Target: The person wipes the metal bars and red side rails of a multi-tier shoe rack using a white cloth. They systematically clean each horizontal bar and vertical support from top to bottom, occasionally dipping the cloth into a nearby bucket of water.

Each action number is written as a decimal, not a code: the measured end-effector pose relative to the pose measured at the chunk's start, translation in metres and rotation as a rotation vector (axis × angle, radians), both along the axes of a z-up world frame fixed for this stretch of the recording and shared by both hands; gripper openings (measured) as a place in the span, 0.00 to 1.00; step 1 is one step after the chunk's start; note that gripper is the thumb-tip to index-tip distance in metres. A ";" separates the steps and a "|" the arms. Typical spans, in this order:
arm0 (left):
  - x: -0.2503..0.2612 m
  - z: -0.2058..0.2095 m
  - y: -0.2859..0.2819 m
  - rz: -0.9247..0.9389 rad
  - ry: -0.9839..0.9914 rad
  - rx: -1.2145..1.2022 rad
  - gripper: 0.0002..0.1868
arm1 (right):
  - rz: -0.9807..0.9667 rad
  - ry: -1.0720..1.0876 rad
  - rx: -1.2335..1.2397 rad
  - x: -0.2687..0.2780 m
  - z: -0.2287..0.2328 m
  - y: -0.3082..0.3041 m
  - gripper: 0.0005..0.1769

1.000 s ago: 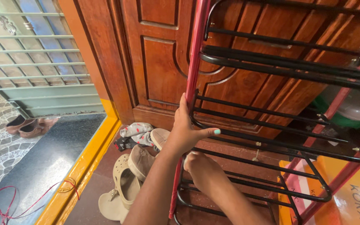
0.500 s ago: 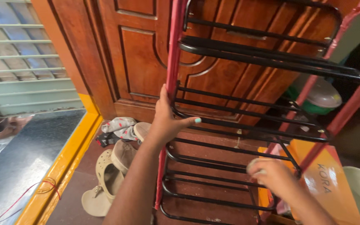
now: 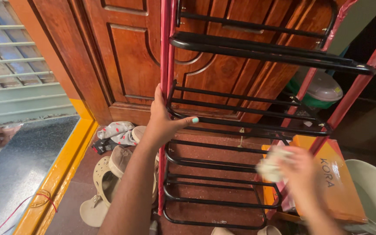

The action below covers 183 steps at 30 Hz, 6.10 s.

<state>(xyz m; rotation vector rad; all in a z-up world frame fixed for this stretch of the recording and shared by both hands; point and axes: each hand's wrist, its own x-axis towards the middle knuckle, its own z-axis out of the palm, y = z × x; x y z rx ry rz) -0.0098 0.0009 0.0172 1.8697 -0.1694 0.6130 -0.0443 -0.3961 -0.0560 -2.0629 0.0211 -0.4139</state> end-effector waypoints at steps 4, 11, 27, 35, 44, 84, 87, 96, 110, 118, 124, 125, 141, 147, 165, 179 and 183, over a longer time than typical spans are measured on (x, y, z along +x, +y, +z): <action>0.001 0.002 0.000 -0.008 -0.016 -0.017 0.65 | 0.199 0.089 -0.052 -0.006 -0.011 0.152 0.28; 0.011 -0.013 0.004 0.015 -0.036 0.033 0.69 | 0.270 -0.185 -0.392 -0.002 -0.022 0.306 0.12; 0.005 -0.004 0.004 -0.073 -0.015 -0.038 0.67 | 0.401 -0.055 -0.620 -0.019 -0.009 0.283 0.05; 0.012 -0.014 0.004 -0.005 -0.001 0.028 0.74 | 0.282 -0.134 -0.863 -0.004 -0.041 0.303 0.12; 0.002 0.003 -0.011 0.073 -0.148 0.271 0.73 | 0.279 -0.065 -0.952 0.009 -0.060 0.330 0.14; 0.013 -0.031 -0.013 0.187 -0.213 0.486 0.27 | 0.159 -0.373 -1.190 0.015 -0.034 -0.053 0.09; 0.013 -0.031 -0.012 0.183 -0.196 0.503 0.26 | 0.177 -0.367 -1.215 0.016 -0.032 -0.065 0.09; 0.002 -0.013 -0.014 0.182 -0.055 0.526 0.27 | -0.094 -0.069 -1.010 0.013 -0.060 -0.073 0.42; 0.007 -0.020 -0.007 0.180 -0.134 0.586 0.30 | -0.391 -0.034 -0.069 0.056 -0.101 -0.107 0.26; 0.002 -0.010 -0.011 0.165 -0.094 0.560 0.29 | -0.262 0.570 0.450 0.069 -0.092 -0.116 0.22; -0.001 -0.013 -0.010 0.191 -0.131 0.589 0.29 | -0.271 0.695 0.470 0.089 -0.112 -0.101 0.22; -0.001 -0.012 -0.010 0.190 -0.127 0.580 0.29 | -0.270 0.687 0.455 0.090 -0.115 -0.101 0.22; -0.002 -0.008 -0.011 0.213 -0.024 0.578 0.35 | -0.081 0.276 1.290 -0.004 -0.132 0.141 0.15; -0.003 -0.009 -0.010 0.201 0.028 0.565 0.35 | 0.101 0.382 1.095 -0.014 -0.125 0.188 0.15; 0.001 -0.009 -0.009 0.204 -0.011 0.574 0.32 | -0.304 -0.198 -0.699 -0.002 -0.042 -0.040 0.16; -0.007 0.003 -0.017 0.185 0.063 0.467 0.29 | -0.103 0.327 -0.677 0.162 -0.081 -0.050 0.21; -0.008 0.007 -0.017 0.191 0.069 0.507 0.29 | -0.047 0.494 -0.833 0.204 -0.095 -0.057 0.21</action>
